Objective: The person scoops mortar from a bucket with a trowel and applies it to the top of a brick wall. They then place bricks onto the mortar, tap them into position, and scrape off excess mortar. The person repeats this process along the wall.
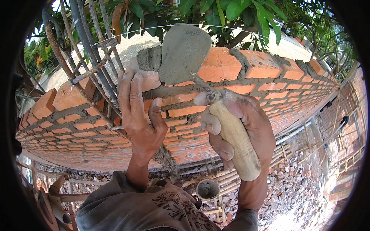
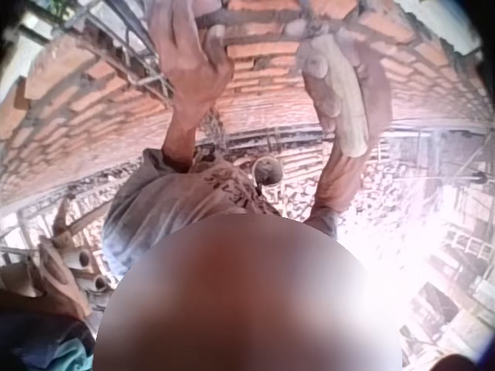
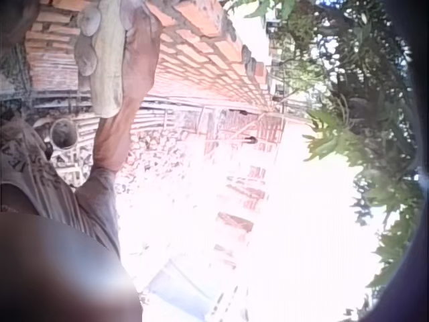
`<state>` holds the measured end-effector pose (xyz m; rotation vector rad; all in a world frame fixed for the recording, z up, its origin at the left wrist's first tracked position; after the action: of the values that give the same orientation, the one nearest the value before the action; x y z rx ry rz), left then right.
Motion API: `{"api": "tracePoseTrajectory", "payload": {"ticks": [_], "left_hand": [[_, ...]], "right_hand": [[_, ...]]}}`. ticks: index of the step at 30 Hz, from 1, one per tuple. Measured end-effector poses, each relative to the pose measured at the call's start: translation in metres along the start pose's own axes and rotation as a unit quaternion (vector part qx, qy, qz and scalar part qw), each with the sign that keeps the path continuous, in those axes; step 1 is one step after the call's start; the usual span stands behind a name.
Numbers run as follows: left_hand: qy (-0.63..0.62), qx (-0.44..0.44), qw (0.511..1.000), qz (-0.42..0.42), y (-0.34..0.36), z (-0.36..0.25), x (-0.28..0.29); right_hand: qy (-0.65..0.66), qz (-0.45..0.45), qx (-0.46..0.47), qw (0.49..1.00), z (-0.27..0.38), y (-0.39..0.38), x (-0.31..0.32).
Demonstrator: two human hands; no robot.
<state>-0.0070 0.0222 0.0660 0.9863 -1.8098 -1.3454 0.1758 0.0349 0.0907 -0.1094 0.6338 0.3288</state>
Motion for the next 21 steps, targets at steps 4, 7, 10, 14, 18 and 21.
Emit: {"api": "tracePoseTrajectory", "payload": {"ticks": [4, 7, 10, 14, 18, 21], "left_hand": [[-0.023, -0.002, 1.0, -0.009, 0.001, 0.0, 0.0], [-0.03, -0.001, 1.0, 0.003, 0.002, 0.001, 0.0], [-0.03, -0.01, 0.999, 0.023, 0.002, 0.002, 0.003], [-0.048, -0.028, 0.998, 0.028, 0.003, 0.002, 0.005], [-0.048, -0.023, 0.998, 0.034, 0.005, 0.001, 0.005], [-0.045, -0.021, 0.998, 0.025, 0.005, 0.0, 0.005]], "right_hand": [[-0.051, -0.007, 0.004, 0.999, -0.004, -0.001, 0.009], [-0.045, 0.03, 0.078, 0.995, -0.001, -0.011, 0.016], [-0.136, 0.037, 0.191, 0.972, 0.002, -0.032, 0.027], [-0.652, -0.093, 0.398, 0.639, -0.023, -0.045, 0.04], [-0.782, -0.117, 0.4, 0.464, -0.076, -0.015, 0.059], [-0.795, -0.109, 0.408, 0.436, -0.103, -0.011, 0.082]]}}
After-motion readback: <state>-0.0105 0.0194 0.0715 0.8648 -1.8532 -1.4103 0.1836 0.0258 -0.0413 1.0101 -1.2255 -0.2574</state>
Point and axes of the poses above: each hand's wrist, its own y-axis towards the middle knuckle, its own x-axis out of the back of the hand, z = x × y, the point moved 7 cm from there along y, towards the middle knuckle, and after that the axes turned 9 degrees about -z, right-handed, at the moved point
